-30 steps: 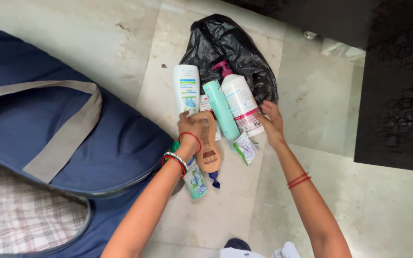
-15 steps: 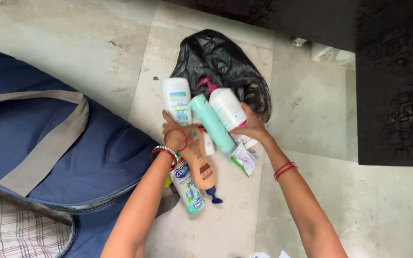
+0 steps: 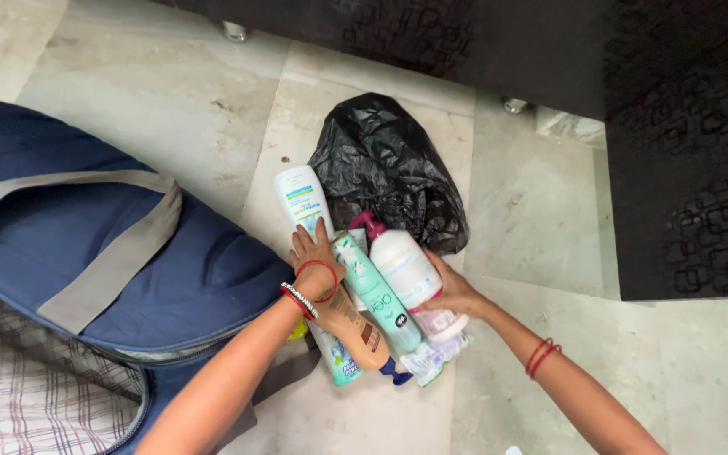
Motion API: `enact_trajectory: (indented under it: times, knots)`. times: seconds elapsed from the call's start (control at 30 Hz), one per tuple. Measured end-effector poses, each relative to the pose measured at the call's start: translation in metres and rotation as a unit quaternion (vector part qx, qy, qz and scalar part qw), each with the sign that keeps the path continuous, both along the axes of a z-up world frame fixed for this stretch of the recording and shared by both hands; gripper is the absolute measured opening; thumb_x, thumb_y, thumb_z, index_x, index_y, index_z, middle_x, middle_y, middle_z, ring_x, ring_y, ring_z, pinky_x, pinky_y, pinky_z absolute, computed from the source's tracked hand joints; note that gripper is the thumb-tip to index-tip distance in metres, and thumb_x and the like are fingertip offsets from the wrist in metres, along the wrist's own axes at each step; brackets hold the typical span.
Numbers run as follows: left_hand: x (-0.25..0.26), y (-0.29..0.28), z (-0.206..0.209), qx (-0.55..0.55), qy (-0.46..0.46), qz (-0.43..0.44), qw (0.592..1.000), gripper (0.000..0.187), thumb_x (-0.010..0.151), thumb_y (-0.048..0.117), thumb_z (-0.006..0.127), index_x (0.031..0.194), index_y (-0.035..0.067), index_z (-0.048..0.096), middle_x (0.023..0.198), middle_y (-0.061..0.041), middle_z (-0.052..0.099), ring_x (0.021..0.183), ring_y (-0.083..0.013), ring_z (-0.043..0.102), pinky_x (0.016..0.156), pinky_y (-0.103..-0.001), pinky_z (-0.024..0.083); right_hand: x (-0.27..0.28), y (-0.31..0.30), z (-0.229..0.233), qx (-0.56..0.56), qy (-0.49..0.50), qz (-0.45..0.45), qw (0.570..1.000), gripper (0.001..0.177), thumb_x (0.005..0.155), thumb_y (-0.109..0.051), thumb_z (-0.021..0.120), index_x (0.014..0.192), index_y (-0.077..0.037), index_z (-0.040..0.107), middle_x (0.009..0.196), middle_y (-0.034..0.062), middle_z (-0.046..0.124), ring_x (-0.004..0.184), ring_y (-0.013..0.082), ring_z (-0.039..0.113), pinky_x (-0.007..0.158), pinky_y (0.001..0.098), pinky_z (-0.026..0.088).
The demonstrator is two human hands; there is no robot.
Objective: The person removes a folded white garment with red trim from a blue duffel bag and places it on a shelf in a wardrobe. Then the person gathers several toiletry bottles and tubes from the floor and packs them into a black plastic bag, which is tied and placed on a nearby surface.
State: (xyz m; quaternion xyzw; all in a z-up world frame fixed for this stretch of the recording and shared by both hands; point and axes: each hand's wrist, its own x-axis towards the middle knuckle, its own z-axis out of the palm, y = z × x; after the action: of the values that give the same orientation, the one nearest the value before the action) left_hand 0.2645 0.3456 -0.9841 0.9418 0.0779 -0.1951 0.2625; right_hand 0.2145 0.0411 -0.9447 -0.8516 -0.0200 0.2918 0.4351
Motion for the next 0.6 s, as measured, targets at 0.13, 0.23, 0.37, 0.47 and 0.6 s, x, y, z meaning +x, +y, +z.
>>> enact_trajectory:
  times: [0.13,0.23,0.37,0.47,0.6]
  knots:
    - [0.0,0.015,0.012,-0.017,0.023,-0.118,0.993,0.099,0.078,0.032,0.077,0.16,0.024,0.022,0.165,-0.028,0.015,0.153,-0.0483,0.016,0.121,-0.062,0.021,-0.007,-0.014,-0.002,0.042,0.064,0.007,0.997,0.126,0.057,-0.01,0.087,0.162,-0.016,0.017,0.159,0.011,0.041,0.147,0.0236,0.04,0.119,0.0352,0.035]
    - [-0.007,0.022,0.022,-0.001,-0.014,-0.236,0.972,0.094,0.073,0.028,0.078,0.156,0.022,0.034,0.162,-0.023,0.029,0.15,-0.0455,0.026,0.116,-0.061,0.025,0.004,-0.02,-0.006,0.071,0.116,0.055,0.989,0.123,0.061,-0.01,0.086,0.162,-0.015,0.017,0.16,0.0105,0.041,0.149,0.0231,0.039,0.121,0.0349,0.033]
    - [-0.014,0.018,0.033,-0.022,0.042,-0.205,0.978,0.084,0.077,0.042,0.076,0.149,0.011,0.046,0.138,-0.021,0.062,0.133,-0.0366,0.056,0.117,-0.052,0.035,0.024,-0.027,-0.016,0.048,0.182,0.104,0.977,0.114,0.065,-0.012,0.088,0.157,-0.018,0.02,0.153,0.008,0.048,0.141,0.0192,0.045,0.115,0.0329,0.039]
    - [-0.013,0.019,0.04,-0.014,0.074,-0.207,0.975,0.072,0.08,0.051,0.075,0.138,0.011,0.058,0.129,-0.018,0.068,0.125,-0.0357,0.062,0.116,-0.051,0.034,0.049,-0.037,-0.027,-0.094,0.126,0.063,0.986,0.063,0.079,-0.029,0.084,0.138,-0.017,0.063,0.14,0.0141,0.067,0.12,0.0243,0.063,0.103,0.0324,0.051]
    - [-0.016,0.019,0.043,0.008,0.059,-0.201,0.978,0.067,0.083,0.054,0.072,0.131,0.01,0.062,0.124,-0.016,0.068,0.121,-0.0363,0.062,0.11,-0.052,0.038,0.078,-0.037,-0.053,-0.245,-0.255,-0.169,0.92,0.024,0.092,-0.034,0.075,0.099,-0.011,0.075,0.137,0.0161,0.063,0.089,0.0229,0.074,0.089,0.0327,0.061]
